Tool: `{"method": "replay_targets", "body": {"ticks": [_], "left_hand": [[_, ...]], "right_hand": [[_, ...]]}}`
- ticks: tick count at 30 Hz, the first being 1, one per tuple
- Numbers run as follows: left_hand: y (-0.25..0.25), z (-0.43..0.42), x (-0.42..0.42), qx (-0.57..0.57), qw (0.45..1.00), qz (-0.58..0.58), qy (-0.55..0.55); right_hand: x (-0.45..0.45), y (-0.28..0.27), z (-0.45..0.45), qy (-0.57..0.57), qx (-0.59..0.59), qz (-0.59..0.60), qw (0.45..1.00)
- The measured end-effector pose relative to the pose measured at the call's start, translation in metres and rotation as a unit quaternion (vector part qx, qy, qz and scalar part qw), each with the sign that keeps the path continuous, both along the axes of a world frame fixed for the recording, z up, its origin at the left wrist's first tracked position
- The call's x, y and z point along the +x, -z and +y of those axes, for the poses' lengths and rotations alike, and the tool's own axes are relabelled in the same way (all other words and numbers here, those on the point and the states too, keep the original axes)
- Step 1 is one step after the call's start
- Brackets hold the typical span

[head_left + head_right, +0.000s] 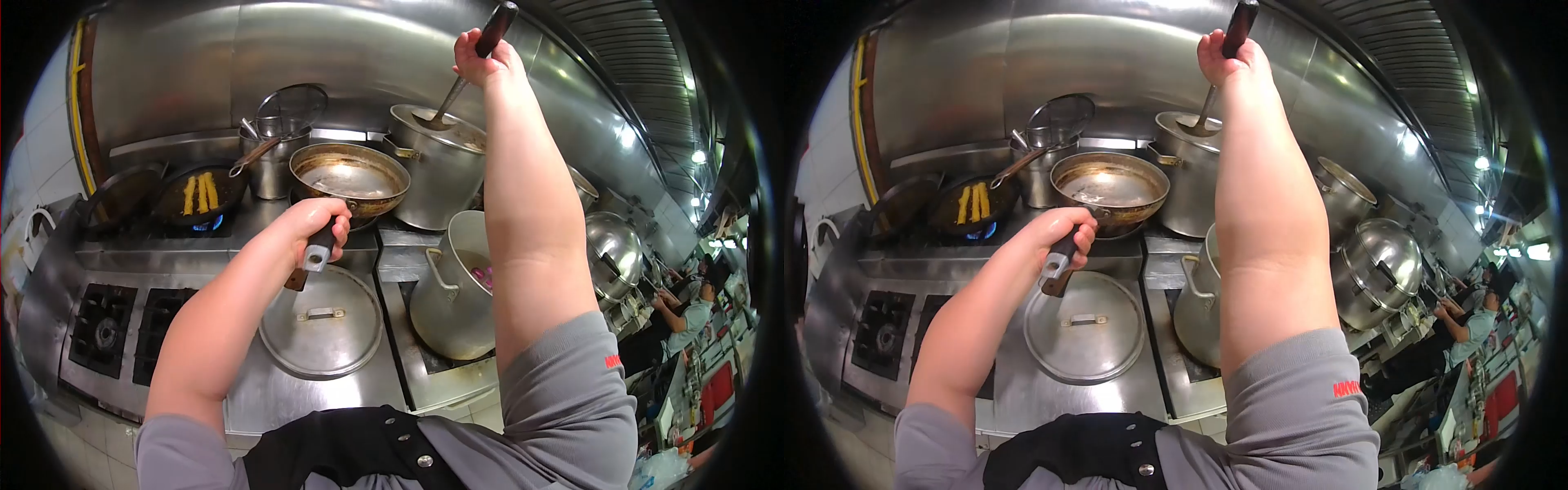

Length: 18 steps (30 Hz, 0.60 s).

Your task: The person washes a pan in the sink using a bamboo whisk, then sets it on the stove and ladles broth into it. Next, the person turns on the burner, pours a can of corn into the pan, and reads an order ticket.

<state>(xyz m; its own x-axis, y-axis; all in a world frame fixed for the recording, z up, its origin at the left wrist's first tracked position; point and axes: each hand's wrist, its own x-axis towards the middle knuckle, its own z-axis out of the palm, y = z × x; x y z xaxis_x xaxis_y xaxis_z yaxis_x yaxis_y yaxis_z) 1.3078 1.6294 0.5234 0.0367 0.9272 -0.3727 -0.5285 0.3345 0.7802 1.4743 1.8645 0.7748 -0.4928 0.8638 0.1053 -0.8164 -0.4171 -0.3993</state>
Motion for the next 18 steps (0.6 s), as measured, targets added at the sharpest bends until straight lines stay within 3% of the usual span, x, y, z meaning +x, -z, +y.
{"method": "replay_targets", "body": {"ticks": [9, 13, 16, 18], "left_hand": [[-0.019, 0.02, -0.003, 0.037, 0.998, 0.043, 0.025], [-0.023, 0.028, -0.005, 0.027, 0.998, 0.053, 0.013], [-0.023, 0.032, -0.008, 0.036, 0.998, 0.044, 0.018], [-0.025, 0.031, -0.009, 0.045, 0.998, 0.046, 0.023]], "right_hand": [[-0.015, -0.009, -0.076, -0.025, 0.009, -0.006, 1.0], [-0.025, 0.011, -0.068, -0.015, 0.122, 0.003, 0.992], [-0.019, 0.025, -0.072, -0.038, 0.178, -0.053, 0.982], [-0.011, 0.037, -0.123, 0.024, 0.16, -0.09, 0.983]]}}
